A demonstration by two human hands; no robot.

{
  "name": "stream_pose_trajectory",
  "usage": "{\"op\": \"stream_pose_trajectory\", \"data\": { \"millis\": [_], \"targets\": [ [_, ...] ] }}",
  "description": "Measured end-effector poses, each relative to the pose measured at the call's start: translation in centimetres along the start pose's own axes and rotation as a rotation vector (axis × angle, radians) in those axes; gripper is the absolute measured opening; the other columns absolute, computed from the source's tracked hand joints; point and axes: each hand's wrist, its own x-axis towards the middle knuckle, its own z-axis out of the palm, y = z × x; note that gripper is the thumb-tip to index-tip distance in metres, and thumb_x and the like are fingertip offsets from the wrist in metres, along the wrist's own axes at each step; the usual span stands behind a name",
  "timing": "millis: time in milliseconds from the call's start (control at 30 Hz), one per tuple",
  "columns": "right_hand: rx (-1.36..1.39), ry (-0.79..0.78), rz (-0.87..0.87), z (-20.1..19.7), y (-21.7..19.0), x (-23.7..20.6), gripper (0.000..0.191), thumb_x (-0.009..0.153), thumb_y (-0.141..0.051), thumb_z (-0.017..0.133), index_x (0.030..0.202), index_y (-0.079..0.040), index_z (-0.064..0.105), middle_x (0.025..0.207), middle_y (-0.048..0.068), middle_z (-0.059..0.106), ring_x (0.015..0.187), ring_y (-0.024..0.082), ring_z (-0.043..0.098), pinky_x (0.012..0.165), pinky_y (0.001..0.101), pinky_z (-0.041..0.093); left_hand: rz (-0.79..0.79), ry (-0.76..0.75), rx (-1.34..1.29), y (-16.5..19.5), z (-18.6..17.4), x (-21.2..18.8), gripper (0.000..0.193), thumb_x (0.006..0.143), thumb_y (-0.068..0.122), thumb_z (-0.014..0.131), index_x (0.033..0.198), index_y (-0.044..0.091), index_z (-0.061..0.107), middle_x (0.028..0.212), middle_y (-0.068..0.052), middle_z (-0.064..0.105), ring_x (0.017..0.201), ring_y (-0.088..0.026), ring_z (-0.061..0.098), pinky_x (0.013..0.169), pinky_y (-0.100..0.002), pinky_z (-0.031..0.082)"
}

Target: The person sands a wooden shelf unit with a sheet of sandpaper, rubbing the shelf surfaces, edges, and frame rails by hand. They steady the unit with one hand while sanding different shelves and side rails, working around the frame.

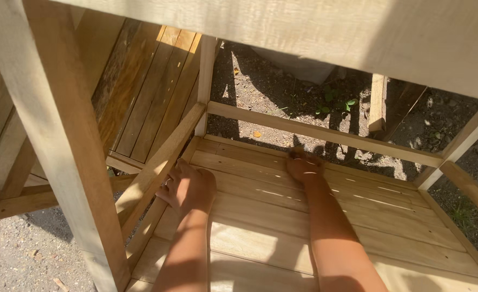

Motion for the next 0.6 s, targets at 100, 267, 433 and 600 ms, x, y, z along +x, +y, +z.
{"op": "stream_pose_trajectory", "data": {
  "millis": [100,267,433,600],
  "targets": [
    [-0.02,-0.008,-0.385,0.9,-15.0,-1.8,0.064,0.102,-0.049,0.032,0.162,-0.028,0.027,0.169,0.004,0.021,0.154,0.033,0.016,0.126,0.0506,0.008,-0.009,0.025,0.006,0.1,0.1,0.3,0.069,0.087,0.03,0.053,0.149,0.001,0.042,0.157,-0.027,0.038,0.146,-0.045,0.031,0.113,-0.072,0.017],
    [0.001,0.053,-0.846,3.8,-14.4,-3.6,0.064,0.102,-0.049,0.03,0.162,-0.028,0.025,0.17,0.003,0.018,0.156,0.033,0.014,0.127,0.0508,0.006,-0.023,-0.111,-0.02,0.4,-0.7,0.4,0.076,0.08,0.031,0.057,0.147,-0.002,0.041,0.158,-0.024,0.036,0.146,-0.041,0.032,0.115,-0.069,0.017],
    [0.052,0.01,-0.625,2.8,-12.7,0.5,0.064,0.101,-0.049,0.031,0.162,-0.03,0.025,0.17,0.001,0.017,0.157,0.031,0.012,0.127,0.05,0.007,-0.027,-0.113,0.078,0.5,-0.6,0.6,0.082,0.077,0.027,0.058,0.148,-0.006,0.036,0.159,-0.026,0.029,0.147,-0.043,0.027,0.11,-0.07,0.018],
    [0.087,0.019,-0.567,3.5,-14.1,1.1,0.065,0.1,-0.051,0.035,0.162,-0.032,0.026,0.17,-0.001,0.018,0.157,0.028,0.013,0.127,0.0487,0.009,-0.072,-0.206,0.058,0.5,-0.3,0.8,0.086,0.076,0.025,0.06,0.151,-0.003,0.028,0.158,-0.027,0.025,0.145,-0.045,0.023,0.107,-0.073,0.015]
  ]
}}
